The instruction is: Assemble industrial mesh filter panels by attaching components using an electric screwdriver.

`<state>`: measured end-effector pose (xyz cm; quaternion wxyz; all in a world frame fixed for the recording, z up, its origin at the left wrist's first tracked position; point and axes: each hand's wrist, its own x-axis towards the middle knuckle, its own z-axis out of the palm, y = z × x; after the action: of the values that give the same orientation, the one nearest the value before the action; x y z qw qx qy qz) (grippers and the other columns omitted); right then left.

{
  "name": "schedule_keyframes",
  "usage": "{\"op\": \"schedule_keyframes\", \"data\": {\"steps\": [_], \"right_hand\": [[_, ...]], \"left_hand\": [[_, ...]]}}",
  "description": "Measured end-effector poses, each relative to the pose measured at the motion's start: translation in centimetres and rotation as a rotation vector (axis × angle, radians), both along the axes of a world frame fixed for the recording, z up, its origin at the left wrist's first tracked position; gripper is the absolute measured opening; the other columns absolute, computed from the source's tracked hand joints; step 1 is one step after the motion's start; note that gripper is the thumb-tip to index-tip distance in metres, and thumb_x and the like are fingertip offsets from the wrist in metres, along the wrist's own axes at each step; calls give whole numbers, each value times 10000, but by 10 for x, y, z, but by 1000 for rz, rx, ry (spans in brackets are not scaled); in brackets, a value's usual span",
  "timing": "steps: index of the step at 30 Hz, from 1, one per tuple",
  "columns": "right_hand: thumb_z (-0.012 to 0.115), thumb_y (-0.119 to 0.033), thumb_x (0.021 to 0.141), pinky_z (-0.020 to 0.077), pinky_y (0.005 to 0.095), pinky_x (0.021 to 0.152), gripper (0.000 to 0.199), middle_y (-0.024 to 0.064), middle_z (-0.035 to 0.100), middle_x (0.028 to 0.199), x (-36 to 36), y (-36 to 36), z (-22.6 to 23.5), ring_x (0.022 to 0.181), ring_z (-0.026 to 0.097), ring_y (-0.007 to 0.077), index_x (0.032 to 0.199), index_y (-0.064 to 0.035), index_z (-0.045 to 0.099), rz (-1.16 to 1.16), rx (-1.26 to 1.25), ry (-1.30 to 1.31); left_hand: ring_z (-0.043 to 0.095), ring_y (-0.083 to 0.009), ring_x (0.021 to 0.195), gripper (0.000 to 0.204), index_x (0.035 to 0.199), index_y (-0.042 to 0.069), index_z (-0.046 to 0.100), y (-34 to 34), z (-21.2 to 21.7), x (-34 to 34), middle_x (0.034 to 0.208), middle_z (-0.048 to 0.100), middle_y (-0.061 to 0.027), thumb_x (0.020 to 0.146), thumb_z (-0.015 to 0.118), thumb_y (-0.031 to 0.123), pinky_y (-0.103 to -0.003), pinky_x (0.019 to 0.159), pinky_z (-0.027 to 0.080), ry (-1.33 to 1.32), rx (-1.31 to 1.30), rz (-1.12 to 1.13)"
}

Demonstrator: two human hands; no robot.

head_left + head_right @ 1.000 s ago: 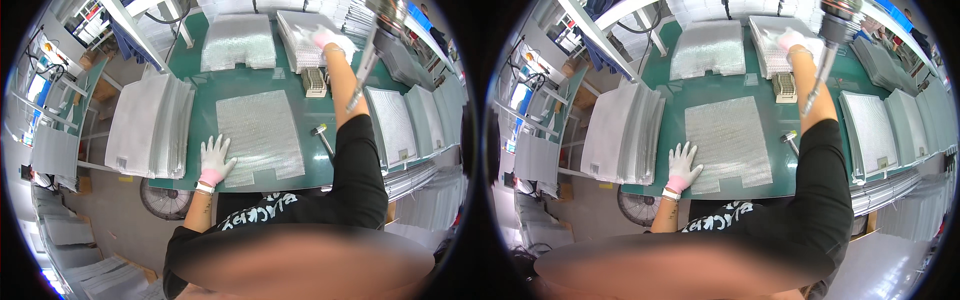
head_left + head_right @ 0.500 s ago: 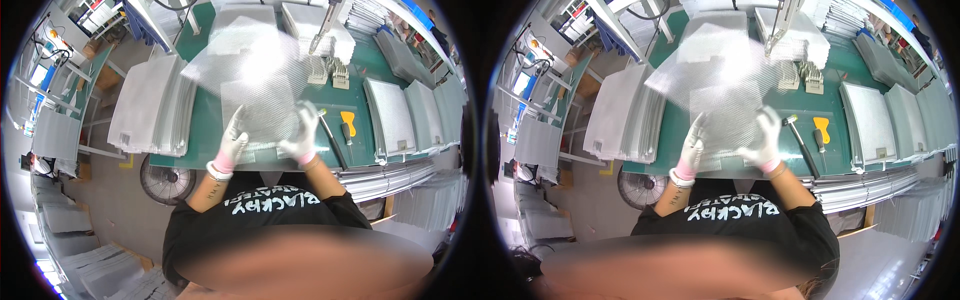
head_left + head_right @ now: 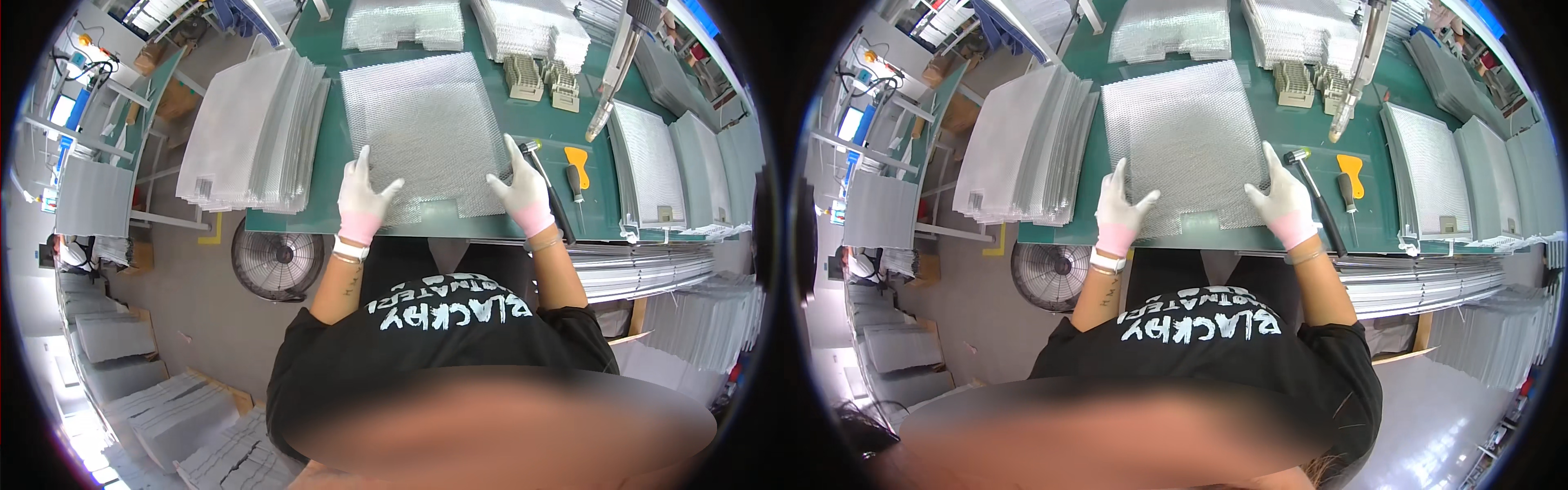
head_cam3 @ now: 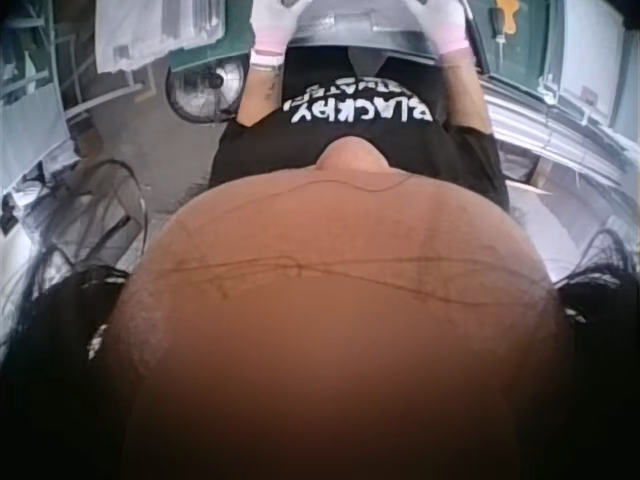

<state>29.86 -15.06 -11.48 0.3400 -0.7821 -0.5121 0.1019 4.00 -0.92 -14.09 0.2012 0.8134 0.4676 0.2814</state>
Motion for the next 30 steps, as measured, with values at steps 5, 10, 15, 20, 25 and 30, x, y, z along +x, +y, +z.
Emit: {"op": "schedule_keyframes", "data": {"steps": [5, 10, 15, 20, 25, 30], "right_hand": [[757, -244, 797, 526, 419, 831, 808, 234, 675, 1065, -3, 3, -30, 949, 665, 385, 1492, -75, 381, -21, -41, -43], [717, -272, 835, 517, 422, 888, 728, 200, 661, 1133, -1, 3, -62, 1015, 649, 360, 1462, -66, 408, -38, -48, -100], [702, -270, 860, 494, 410, 948, 610, 210, 622, 1243, 3, 3, -66, 1121, 613, 357, 1391, -47, 498, 0, -100, -75], [692, -355, 857, 512, 427, 903, 570, 202, 670, 1104, 16, 19, -32, 1045, 642, 357, 1318, -53, 548, 100, -382, -155], [598, -294, 862, 521, 456, 868, 252, 162, 679, 1005, 91, 87, -20, 982, 648, 353, 997, -104, 694, 174, -251, -409], [712, -141, 753, 532, 431, 811, 231, 109, 635, 963, 175, 133, -53, 973, 640, 310, 969, -127, 632, -181, -14, -714]], "left_hand": [[622, -353, 1030, 882, 1441, 31, 441, 12, -21, 8, 1147, 592, -215, 747, 814, 426, -426, 888, 525, 228, 41, -11], [620, -349, 1034, 861, 1431, 43, 463, 19, -36, 12, 1142, 594, -205, 750, 800, 447, -431, 890, 521, 323, 2, -10], [618, -345, 1039, 861, 1431, 64, 471, 22, -39, 11, 1122, 601, -195, 742, 803, 459, -436, 890, 517, 332, 19, -20], [541, -371, 1210, 874, 1453, 154, 468, 26, -2, 22, 1338, 491, -220, 721, 829, 465, -426, 1022, 472, 387, -297, 66], [283, -408, 1426, 888, 1466, 239, 468, 59, -33, 9, 1530, 349, -184, 703, 802, 549, -536, 1175, 235, 506, 17, -157], [155, -415, 1492, 850, 1454, 258, 489, 36, -20, 9, 1579, 306, -158, 715, 770, 569, -591, 1209, 64, 635, -77, -335]]}}
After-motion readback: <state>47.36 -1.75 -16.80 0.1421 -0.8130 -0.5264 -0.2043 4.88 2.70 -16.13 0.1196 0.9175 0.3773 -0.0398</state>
